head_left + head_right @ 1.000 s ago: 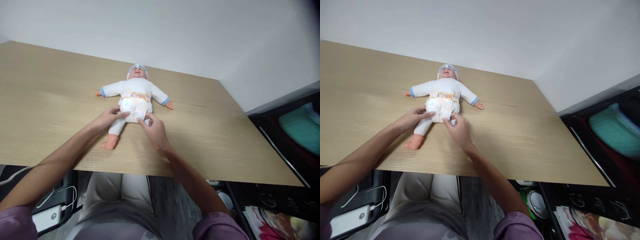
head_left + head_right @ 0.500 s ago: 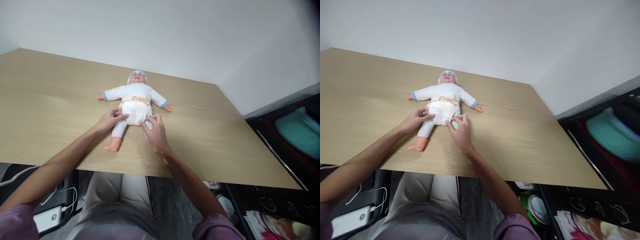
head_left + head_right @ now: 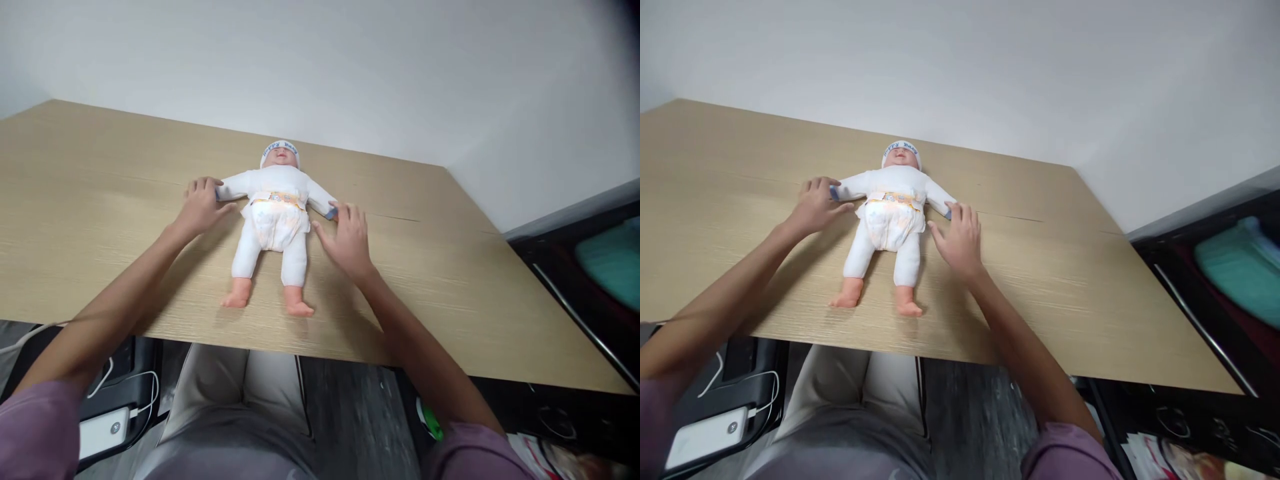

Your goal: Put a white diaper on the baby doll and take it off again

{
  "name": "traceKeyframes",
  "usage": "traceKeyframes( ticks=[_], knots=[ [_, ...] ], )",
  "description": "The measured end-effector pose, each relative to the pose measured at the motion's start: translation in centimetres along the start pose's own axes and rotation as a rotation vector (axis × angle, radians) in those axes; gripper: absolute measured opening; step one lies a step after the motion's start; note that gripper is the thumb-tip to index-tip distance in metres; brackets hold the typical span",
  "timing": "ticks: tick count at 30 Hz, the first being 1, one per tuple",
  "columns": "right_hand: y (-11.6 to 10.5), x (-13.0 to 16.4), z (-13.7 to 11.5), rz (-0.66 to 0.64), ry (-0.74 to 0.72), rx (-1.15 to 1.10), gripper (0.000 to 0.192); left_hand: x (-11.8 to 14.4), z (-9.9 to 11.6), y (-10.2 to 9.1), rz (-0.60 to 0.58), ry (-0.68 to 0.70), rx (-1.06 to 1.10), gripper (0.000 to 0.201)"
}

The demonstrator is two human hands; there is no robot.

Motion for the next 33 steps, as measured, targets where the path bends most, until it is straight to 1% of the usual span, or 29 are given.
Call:
traceKeyframes(
  ticks=[2, 3, 5, 7, 9, 10, 12, 13, 15, 17, 19, 20, 21, 23, 24, 25, 27, 28, 29, 30, 31, 33],
  knots=[
    [1.7, -3.1, 1.8, -0.036, 0.032, 0.027, 0.064, -2.5, -0.2, 1.0, -0.008, -0.028, -0.071, 0.073],
    [2.6, -4.5, 2.5, -0.062, 0.047, 0.027, 0.066, -3.7, -0.2, 1.4, -0.019, -0.036, -0.083, 0.074],
    [3.9, -6.9, 3.3, -0.102, 0.091, 0.021, 0.062, -5.3, 0.1, 1.8, -0.029, -0.045, -0.106, 0.072],
    [4.4, -8.5, 3.7, -0.117, 0.129, 0.014, 0.055, -6.3, 0.8, 1.8, -0.035, -0.044, -0.14, 0.067],
    [4.2, -9.3, 3.6, -0.109, 0.128, 0.006, 0.051, -6.2, 1.5, 1.5, -0.035, -0.042, -0.158, 0.06],
    [3.7, -9.3, 3.4, -0.097, 0.108, -0.001, 0.051, -5.7, 1.8, 1.3, -0.029, -0.042, -0.149, 0.056],
    [2.2, -8.5, 2.6, -0.061, 0.053, -0.022, 0.052, -3.5, 2.6, 0.6, 0.007, -0.054, -0.09, 0.049],
    [1.2, -7.6, 2.2, -0.043, 0.024, -0.031, 0.052, -1.8, 3.0, 0.2, 0.024, -0.063, -0.041, 0.047],
    [-1.3, -5.1, 0.9, -0.027, -0.039, -0.039, 0.052, 3.0, 4.0, -0.4, 0.037, -0.085, 0.066, 0.048],
    [-4.2, -1.7, -1.0, -0.038, -0.112, -0.031, 0.048, 9.2, 5.3, -0.4, 0.0, -0.112, 0.142, 0.053],
    [-7.3, 2.7, -3.3, -0.055, -0.182, -0.028, 0.042, 16.6, 6.6, 0.5, -0.086, -0.135, 0.186, 0.058],
    [-8.6, 5.1, -4.6, -0.079, -0.223, -0.027, 0.04, 20.5, 7.1, 1.5, -0.165, -0.143, 0.211, 0.059],
    [-9.8, 7.6, -6.0, -0.1, -0.267, -0.029, 0.037, 24.6, 7.3, 3.0, -0.258, -0.174, 0.232, 0.059],
    [-11.2, 13.1, -8.8, -0.162, -0.364, -0.047, 0.036, 33.0, 7.2, 7.1, -0.493, -0.237, 0.296, 0.055],
    [-11.3, 15.8, -10.1, -0.208, -0.393, -0.059, 0.037, 37.0, 6.9, 9.1, -0.584, -0.26, 0.343, 0.054],
    [-10.8, 18.4, -11.2, -0.266, -0.408, -0.072, 0.041, 40.5, 6.5, 10.9, -0.625, -0.27, 0.385, 0.055],
    [-8.7, 23.1, -12.9, -0.377, -0.405, -0.111, 0.05, 46.4, 5.3, 13.8, -0.663, -0.284, 0.439, 0.061],
    [-7.0, 25.1, -13.6, -0.419, -0.396, -0.132, 0.052, 48.6, 4.6, 14.9, -0.687, -0.316, 0.445, 0.059],
    [-5.1, 26.9, -13.9, -0.453, -0.378, -0.149, 0.051, 50.2, 3.9, 15.7, -0.715, -0.344, 0.445, 0.054],
    [-2.9, 28.3, -14.0, -0.483, -0.347, -0.159, 0.049, 51.3, 3.4, 16.1, -0.735, -0.36, 0.439, 0.048],
    [-0.5, 29.4, -13.7, -0.52, -0.291, -0.172, 0.045, 51.7, 3.2, 16.2, -0.746, -0.362, 0.433, 0.045],
    [4.3, 30.7, -12.7, -0.6, -0.178, -0.231, 0.039, 51.2, 3.2, 15.6, -0.747, -0.336, 0.417, 0.046]
  ],
)
Point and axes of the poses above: each hand's wrist, its own x-axis away from the middle knuckle, its own y-axis out of the palm, z = x × y, the point moved 8 cm from there along -x, towards the middle knuckle, and after that the axes turned 15 degrees about -z, right-handed, at the moved point
